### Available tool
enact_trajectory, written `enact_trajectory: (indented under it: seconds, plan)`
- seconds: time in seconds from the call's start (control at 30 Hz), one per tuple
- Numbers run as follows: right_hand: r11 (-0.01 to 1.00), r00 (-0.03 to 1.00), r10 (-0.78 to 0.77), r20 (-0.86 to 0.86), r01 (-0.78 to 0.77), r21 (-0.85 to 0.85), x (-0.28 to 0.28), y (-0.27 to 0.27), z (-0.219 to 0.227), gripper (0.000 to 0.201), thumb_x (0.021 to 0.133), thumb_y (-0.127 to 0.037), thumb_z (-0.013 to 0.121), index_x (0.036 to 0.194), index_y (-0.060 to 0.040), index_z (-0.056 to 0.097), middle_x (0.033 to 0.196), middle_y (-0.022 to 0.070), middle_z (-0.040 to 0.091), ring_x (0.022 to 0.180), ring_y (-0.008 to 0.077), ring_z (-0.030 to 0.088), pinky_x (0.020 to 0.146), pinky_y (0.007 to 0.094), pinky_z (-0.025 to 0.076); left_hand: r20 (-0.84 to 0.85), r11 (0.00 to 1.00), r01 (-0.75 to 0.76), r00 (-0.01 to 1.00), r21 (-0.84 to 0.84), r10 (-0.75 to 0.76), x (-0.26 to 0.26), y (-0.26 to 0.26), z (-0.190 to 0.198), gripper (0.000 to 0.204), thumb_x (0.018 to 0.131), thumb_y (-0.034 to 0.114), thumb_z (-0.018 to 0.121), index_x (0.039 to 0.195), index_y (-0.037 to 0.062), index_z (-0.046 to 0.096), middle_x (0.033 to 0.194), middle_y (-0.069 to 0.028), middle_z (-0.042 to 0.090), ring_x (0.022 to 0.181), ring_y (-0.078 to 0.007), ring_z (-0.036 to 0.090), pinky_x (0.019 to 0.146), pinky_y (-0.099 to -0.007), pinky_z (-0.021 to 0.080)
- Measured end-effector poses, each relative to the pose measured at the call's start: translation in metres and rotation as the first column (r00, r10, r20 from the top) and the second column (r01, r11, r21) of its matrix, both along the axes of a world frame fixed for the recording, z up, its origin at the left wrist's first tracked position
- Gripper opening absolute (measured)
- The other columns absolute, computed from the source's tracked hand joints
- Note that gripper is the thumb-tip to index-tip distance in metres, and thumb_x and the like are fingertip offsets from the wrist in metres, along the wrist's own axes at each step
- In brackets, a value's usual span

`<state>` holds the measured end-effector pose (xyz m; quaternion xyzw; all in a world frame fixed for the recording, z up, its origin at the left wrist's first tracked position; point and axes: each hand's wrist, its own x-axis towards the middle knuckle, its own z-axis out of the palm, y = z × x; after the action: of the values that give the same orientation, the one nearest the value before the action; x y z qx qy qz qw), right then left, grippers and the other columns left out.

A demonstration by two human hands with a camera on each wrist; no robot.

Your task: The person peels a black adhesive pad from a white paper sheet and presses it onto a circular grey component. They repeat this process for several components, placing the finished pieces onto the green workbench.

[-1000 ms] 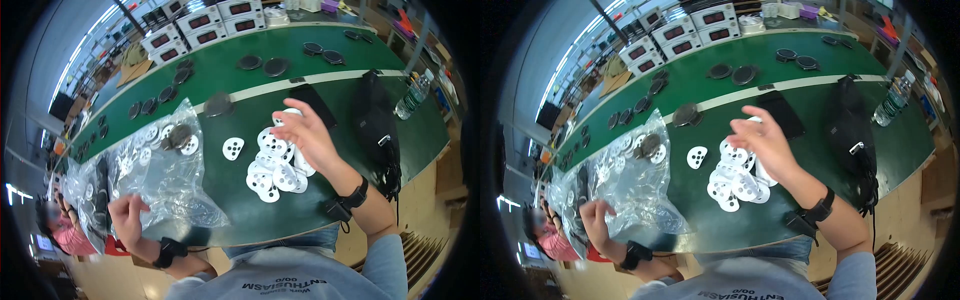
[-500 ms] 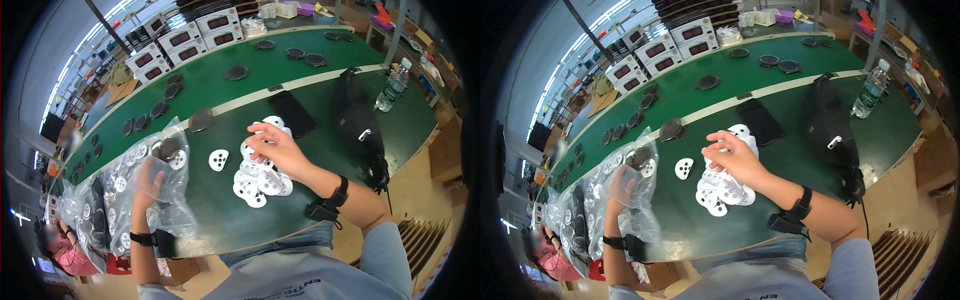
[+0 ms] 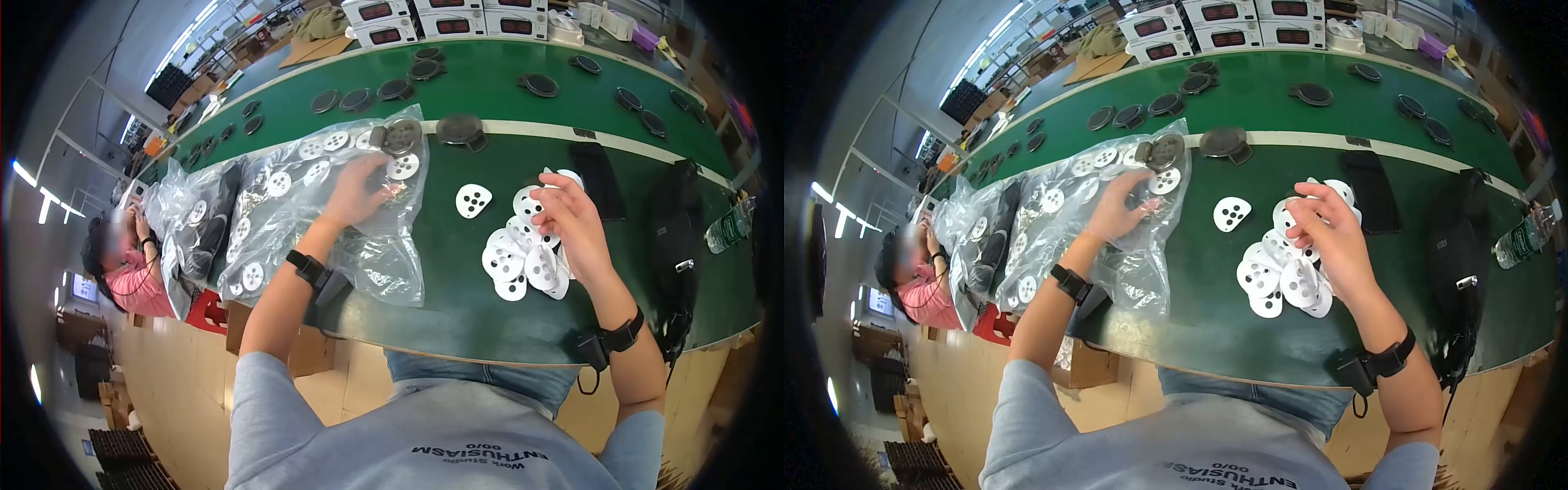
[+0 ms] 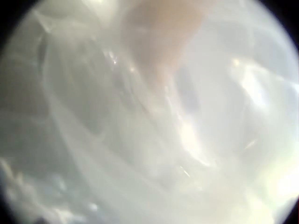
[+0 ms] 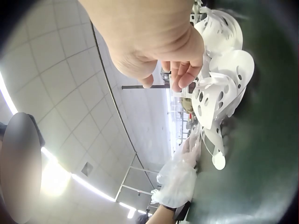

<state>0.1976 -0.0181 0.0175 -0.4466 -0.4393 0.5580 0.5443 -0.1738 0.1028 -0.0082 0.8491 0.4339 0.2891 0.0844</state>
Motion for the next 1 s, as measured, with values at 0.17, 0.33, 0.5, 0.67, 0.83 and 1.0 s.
enact_trajectory:
  seconds: [0.17, 0.33, 0.5, 0.67, 0.83, 1.0]
  plan:
    - [1.000, 1.000, 0.016, 0.017, -0.016, -0.013, 0.001, 0.003, -0.003, 0.044, 0.095, -0.027, 0.067, 0.129, -0.0019, 0.054, 0.102, 0.0054, 0.066, 0.081, 0.0098, 0.062, 0.070, 0.0237, 0.047, 0.038, 0.999, 0.032, 0.999, 0.025, -0.033, 0.008, 0.001, -0.002, 0.039, 0.076, 0.023, 0.085, 0.104, 0.0064, 0.063, 0.119, -0.0152, 0.065, 0.113, -0.0336, 0.061, 0.098, -0.0405, 0.048]
    - [1.000, 0.999, 0.023, 0.030, -0.022, -0.016, -0.001, 0.002, -0.002, 0.043, 0.096, -0.028, 0.066, 0.128, -0.0021, 0.055, 0.103, 0.0046, 0.066, 0.082, 0.0093, 0.062, 0.072, 0.0247, 0.047, -0.032, 0.989, -0.108, 0.994, -0.101, 0.105, 0.018, -0.004, 0.004, 0.043, 0.073, 0.028, 0.089, 0.099, 0.0054, 0.064, 0.100, -0.0097, 0.067, 0.087, -0.0247, 0.063, 0.081, -0.0339, 0.052]
    - [0.999, 0.999, 0.035, 0.023, -0.035, -0.013, 0.001, 0.002, -0.004, 0.044, 0.095, -0.028, 0.067, 0.127, -0.0014, 0.055, 0.105, 0.0047, 0.066, 0.082, 0.0094, 0.061, 0.072, 0.0245, 0.047, 0.142, 0.980, -0.083, 0.984, -0.180, 0.109, 0.021, -0.007, -0.003, 0.042, 0.072, 0.027, 0.086, 0.103, 0.0045, 0.067, 0.090, -0.0087, 0.067, 0.081, -0.0232, 0.062, 0.076, -0.0340, 0.052]
    - [0.999, 0.999, 0.046, 0.022, -0.046, -0.007, 0.001, 0.001, 0.000, 0.038, 0.095, -0.027, 0.067, 0.122, -0.0010, 0.057, 0.104, 0.0045, 0.065, 0.081, 0.0094, 0.061, 0.071, 0.0244, 0.046, 0.188, 0.813, -0.141, 0.938, -0.565, 0.293, -0.012, 0.000, -0.003, 0.030, 0.086, 0.017, 0.078, 0.106, -0.0006, 0.064, 0.089, -0.0029, 0.067, 0.082, -0.0102, 0.060, 0.072, -0.0268, 0.050]
    - [0.997, 0.997, 0.070, 0.036, -0.071, 0.018, -0.003, -0.002, 0.007, 0.027, 0.095, -0.022, 0.066, 0.112, -0.0011, 0.062, 0.099, 0.0040, 0.065, 0.079, 0.0097, 0.061, 0.070, 0.0245, 0.046, 0.127, 0.902, -0.089, 0.980, -0.423, 0.156, -0.042, -0.057, 0.045, 0.025, 0.088, 0.013, 0.075, 0.106, -0.0021, 0.066, 0.086, -0.0035, 0.068, 0.077, -0.0102, 0.061, 0.068, -0.0264, 0.050]
    - [0.987, 0.983, 0.160, 0.088, -0.162, 0.018, -0.004, -0.006, 0.007, 0.018, 0.095, -0.018, 0.065, 0.102, -0.0019, 0.063, 0.088, 0.0033, 0.066, 0.077, 0.0097, 0.061, 0.070, 0.0245, 0.047, 0.014, 0.684, -0.164, 0.969, -0.710, 0.246, -0.072, -0.136, 0.112, 0.033, 0.090, 0.016, 0.072, 0.116, -0.0032, 0.067, 0.087, -0.0074, 0.072, 0.073, -0.0110, 0.064, 0.066, -0.0284, 0.052]
